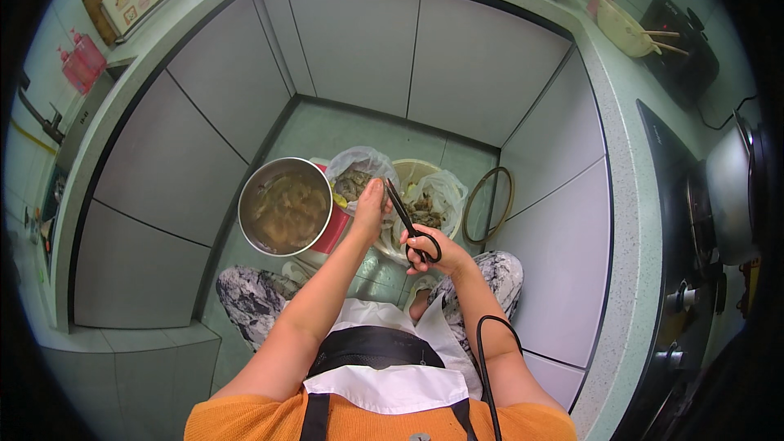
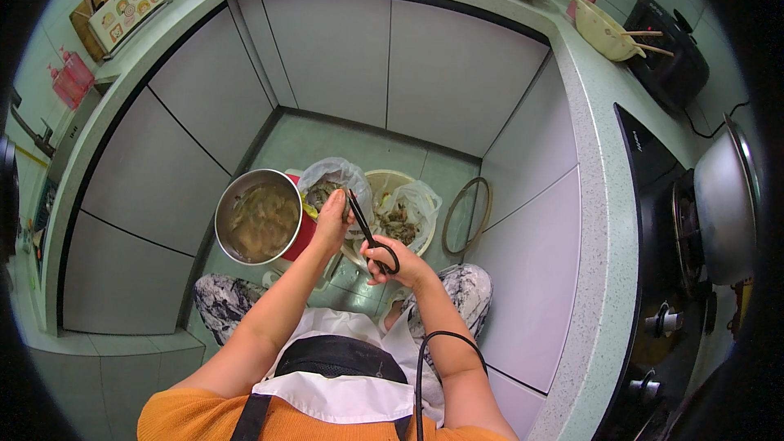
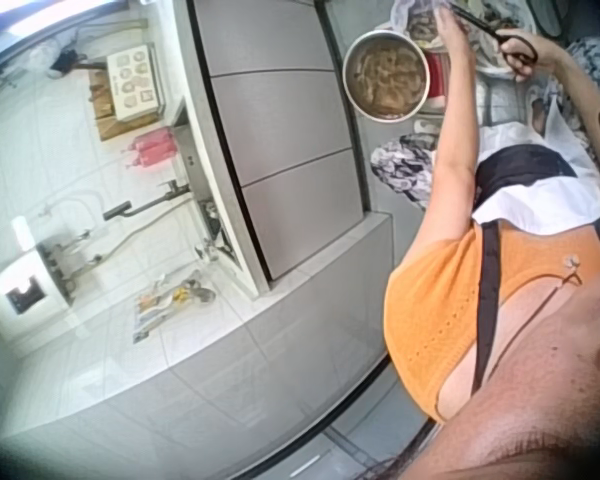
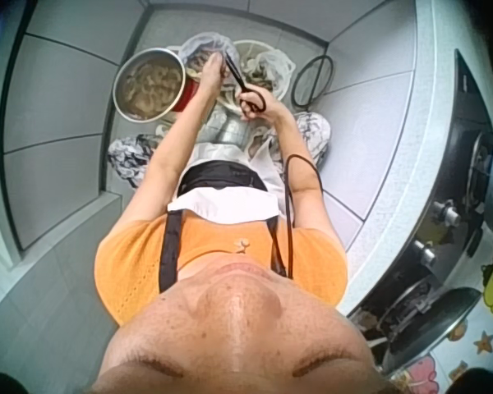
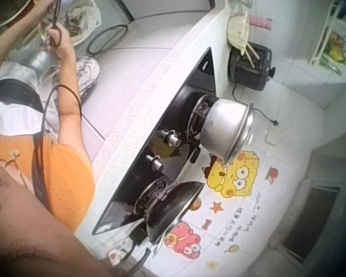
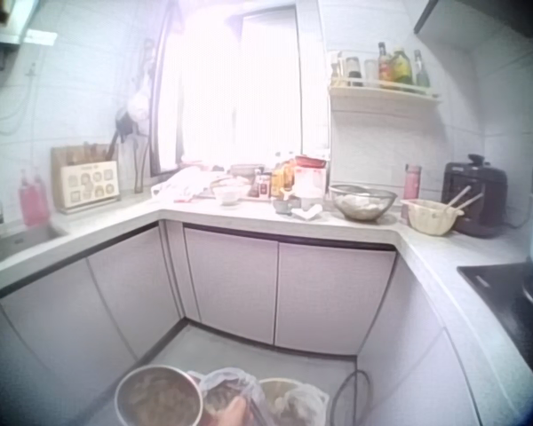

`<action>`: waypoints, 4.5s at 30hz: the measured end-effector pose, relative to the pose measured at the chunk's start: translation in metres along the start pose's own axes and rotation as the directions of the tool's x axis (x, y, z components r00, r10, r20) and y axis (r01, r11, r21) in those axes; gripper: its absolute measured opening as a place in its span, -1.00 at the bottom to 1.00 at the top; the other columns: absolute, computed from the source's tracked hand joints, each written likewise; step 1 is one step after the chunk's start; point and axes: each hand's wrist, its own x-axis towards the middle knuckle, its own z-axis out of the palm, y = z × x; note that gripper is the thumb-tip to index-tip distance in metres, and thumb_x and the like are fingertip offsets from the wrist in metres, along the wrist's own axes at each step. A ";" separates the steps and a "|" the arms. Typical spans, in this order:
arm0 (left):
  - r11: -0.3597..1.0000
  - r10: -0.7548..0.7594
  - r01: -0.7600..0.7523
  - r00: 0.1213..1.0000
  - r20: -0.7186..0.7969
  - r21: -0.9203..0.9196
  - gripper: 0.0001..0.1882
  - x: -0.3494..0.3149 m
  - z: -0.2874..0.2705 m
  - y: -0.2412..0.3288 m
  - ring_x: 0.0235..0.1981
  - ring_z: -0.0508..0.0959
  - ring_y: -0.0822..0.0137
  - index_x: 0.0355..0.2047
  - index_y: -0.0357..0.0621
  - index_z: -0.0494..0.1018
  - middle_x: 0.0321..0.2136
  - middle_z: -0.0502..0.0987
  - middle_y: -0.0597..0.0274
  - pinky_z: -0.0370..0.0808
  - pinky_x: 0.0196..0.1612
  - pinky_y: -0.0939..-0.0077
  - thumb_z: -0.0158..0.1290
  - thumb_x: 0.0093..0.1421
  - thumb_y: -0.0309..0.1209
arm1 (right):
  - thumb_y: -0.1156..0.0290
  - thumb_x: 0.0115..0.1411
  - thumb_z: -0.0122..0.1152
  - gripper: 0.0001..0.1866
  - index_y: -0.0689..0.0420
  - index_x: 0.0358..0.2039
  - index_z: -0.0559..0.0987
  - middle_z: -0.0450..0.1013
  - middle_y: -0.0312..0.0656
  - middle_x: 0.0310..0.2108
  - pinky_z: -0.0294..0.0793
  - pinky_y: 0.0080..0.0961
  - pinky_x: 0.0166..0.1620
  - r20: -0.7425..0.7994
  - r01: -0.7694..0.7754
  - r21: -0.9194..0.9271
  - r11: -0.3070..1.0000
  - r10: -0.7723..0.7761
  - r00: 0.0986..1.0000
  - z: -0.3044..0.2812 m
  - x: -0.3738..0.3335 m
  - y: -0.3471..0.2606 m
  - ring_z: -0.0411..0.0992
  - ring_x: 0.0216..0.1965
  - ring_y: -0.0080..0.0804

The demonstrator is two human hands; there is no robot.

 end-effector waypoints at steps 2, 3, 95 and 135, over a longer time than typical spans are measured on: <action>1.000 0.014 -0.014 1.000 -0.009 0.002 -0.76 0.000 0.001 -0.004 -0.64 0.22 0.56 -0.35 -0.05 0.31 -0.66 0.26 0.42 0.15 -0.56 0.69 -0.22 0.29 -0.19 | 0.32 0.10 0.04 -0.78 0.12 -0.27 0.36 0.33 -0.32 -0.70 0.51 -0.49 -0.50 -0.005 0.008 0.012 1.000 -0.008 1.000 0.000 0.002 0.003 0.26 -0.77 -0.61; 1.000 0.021 -0.021 1.000 -0.014 -0.002 -0.76 0.002 0.001 -0.009 -0.64 0.22 0.57 -0.35 -0.04 0.31 -0.66 0.27 0.44 0.13 -0.57 0.70 -0.22 0.29 -0.19 | 0.32 0.10 0.04 -0.78 0.12 -0.27 0.36 0.33 -0.32 -0.70 0.51 -0.49 -0.50 -0.013 0.008 0.007 1.000 -0.008 1.000 0.000 0.002 0.003 0.26 -0.77 -0.61; 0.594 -0.208 -0.122 0.932 -0.298 -0.795 -0.83 -0.052 -0.202 0.037 -0.02 0.40 0.10 -0.23 -0.16 0.38 -0.22 0.44 0.14 0.30 0.05 0.17 -0.17 0.23 -0.41 | 0.49 -0.05 0.06 -0.92 0.13 -0.51 0.53 0.36 -0.24 -0.34 0.50 -0.40 -0.29 0.454 0.136 -0.832 -0.538 -0.520 0.723 0.080 0.216 0.025 0.39 -0.19 -0.29; 0.888 -0.115 0.134 0.991 0.069 -0.440 -0.81 -0.003 0.034 -0.010 0.04 0.27 0.30 -0.22 -0.17 0.31 -0.03 0.32 0.17 0.17 0.15 0.34 -0.25 0.30 -0.35 | 0.33 -0.07 0.21 -0.78 0.01 -0.34 0.55 0.45 -0.29 -0.36 0.47 -0.37 -0.34 0.048 0.115 -0.993 0.033 -0.771 0.635 -0.018 0.037 -0.031 0.46 -0.37 -0.28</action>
